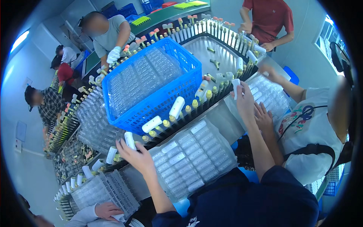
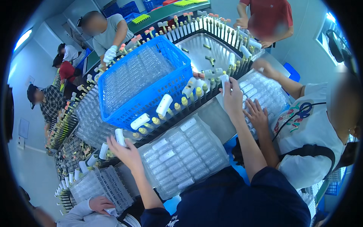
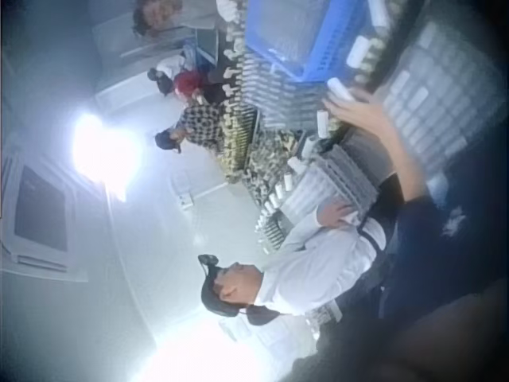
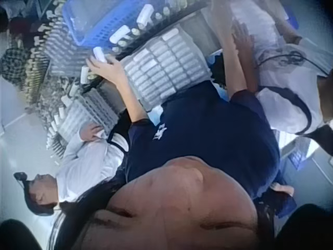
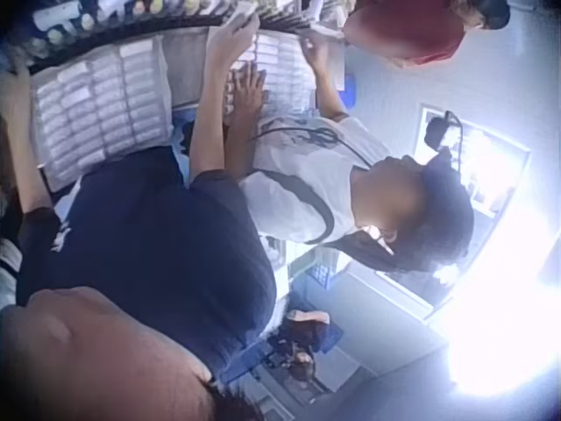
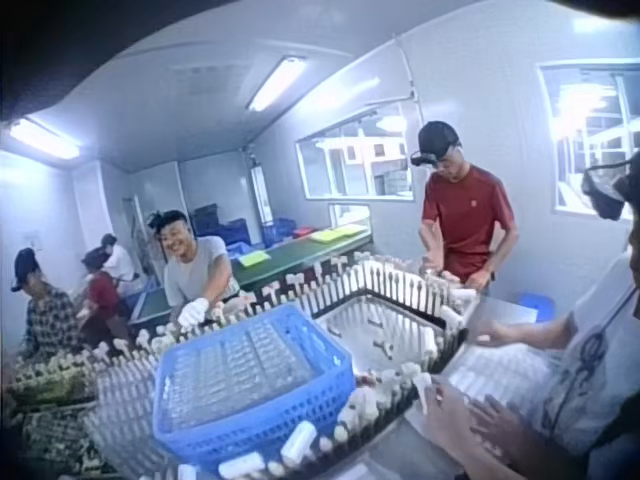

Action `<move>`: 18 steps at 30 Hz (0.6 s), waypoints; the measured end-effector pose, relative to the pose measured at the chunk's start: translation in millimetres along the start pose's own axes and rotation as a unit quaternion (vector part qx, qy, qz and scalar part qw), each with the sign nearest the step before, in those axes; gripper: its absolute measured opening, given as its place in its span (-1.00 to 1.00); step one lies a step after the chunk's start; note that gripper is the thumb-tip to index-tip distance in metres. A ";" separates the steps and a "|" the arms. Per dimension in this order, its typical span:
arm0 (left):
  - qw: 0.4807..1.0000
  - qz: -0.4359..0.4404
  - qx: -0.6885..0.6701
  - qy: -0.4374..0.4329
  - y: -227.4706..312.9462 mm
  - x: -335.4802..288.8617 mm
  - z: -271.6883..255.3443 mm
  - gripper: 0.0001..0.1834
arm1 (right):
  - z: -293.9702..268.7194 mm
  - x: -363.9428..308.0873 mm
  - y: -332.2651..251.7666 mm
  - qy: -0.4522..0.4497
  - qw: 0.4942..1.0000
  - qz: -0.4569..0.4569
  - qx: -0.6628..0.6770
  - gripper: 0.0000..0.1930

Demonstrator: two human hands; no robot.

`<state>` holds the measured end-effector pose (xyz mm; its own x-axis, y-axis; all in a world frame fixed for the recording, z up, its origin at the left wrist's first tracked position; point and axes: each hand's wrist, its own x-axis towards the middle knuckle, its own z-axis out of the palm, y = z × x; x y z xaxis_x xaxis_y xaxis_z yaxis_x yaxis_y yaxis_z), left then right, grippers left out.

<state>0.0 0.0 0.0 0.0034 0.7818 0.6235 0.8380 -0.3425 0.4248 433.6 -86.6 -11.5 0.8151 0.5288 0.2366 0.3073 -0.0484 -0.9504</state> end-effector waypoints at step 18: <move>0.958 0.097 -0.061 -0.264 4.2 -126.8 6.8 -0.63 | 96.1 -69.2 -47.6 -0.125 0.915 -0.280 -0.262 -0.37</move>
<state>6.8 -97.0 -81.8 0.4549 0.8411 0.2926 0.7242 -0.5406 0.4280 315.3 -39.4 -2.1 0.3399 0.7688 0.5417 0.8891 -0.0749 -0.4515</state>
